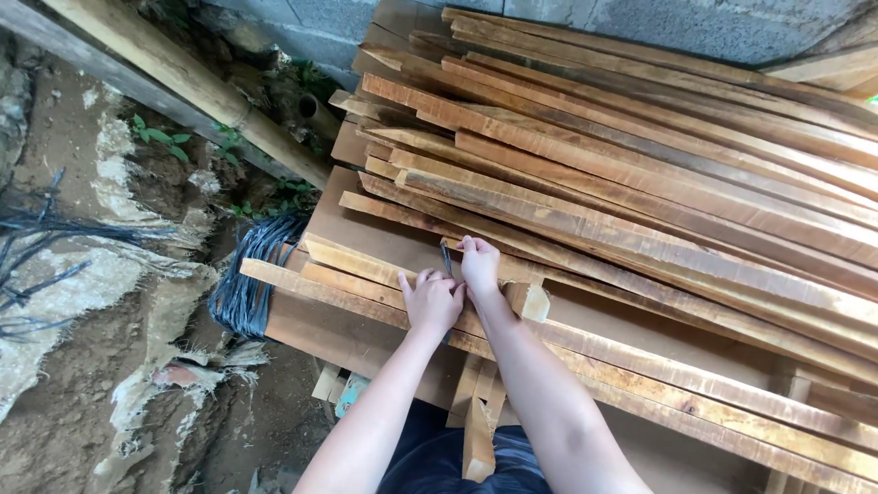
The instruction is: Tying bundles of long wooden slats together using plastic strips.
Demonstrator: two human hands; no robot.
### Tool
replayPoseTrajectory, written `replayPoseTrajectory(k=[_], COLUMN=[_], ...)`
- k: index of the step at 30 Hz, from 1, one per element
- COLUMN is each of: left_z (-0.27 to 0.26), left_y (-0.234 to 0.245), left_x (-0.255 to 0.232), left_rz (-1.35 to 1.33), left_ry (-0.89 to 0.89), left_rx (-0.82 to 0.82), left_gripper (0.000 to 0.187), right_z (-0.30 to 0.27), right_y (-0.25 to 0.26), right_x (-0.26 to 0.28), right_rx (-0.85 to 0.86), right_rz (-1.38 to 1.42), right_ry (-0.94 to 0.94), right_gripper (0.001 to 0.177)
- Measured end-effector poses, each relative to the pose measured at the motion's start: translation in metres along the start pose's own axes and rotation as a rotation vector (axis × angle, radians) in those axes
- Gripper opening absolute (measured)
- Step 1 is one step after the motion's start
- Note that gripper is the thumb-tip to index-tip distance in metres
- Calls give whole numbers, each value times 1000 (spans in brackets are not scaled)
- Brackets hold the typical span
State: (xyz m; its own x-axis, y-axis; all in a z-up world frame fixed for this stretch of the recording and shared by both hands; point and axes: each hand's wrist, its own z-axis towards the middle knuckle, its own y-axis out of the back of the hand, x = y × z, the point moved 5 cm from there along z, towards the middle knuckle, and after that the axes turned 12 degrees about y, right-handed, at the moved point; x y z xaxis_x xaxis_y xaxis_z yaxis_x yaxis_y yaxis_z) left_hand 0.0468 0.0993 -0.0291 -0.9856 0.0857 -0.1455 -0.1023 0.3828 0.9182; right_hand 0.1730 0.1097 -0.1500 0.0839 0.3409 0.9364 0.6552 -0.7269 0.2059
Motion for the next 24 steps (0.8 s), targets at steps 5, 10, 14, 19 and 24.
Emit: replayPoseTrajectory(k=[5, 10, 14, 19, 24], left_z=[12, 25, 11, 7, -1], left_y=[-1, -20, -4, 10, 25], left_x=[1, 12, 7, -4, -8], left_rz=[-28, -139, -167, -112, -59], left_ry=[-13, 16, 22, 85, 61], left_rx=[248, 318, 252, 324, 325], left_gripper=[39, 35, 25, 28, 29], right_z=[-4, -33, -62, -48, -17], right_y=[16, 34, 58, 46, 26], right_x=[17, 35, 62, 47, -10], right_rx=[54, 223, 219, 187, 142], right_rz=[-105, -199, -497, -189, -161], right_ry=[151, 109, 398, 91, -26], right_gripper=[28, 29, 16, 31, 33])
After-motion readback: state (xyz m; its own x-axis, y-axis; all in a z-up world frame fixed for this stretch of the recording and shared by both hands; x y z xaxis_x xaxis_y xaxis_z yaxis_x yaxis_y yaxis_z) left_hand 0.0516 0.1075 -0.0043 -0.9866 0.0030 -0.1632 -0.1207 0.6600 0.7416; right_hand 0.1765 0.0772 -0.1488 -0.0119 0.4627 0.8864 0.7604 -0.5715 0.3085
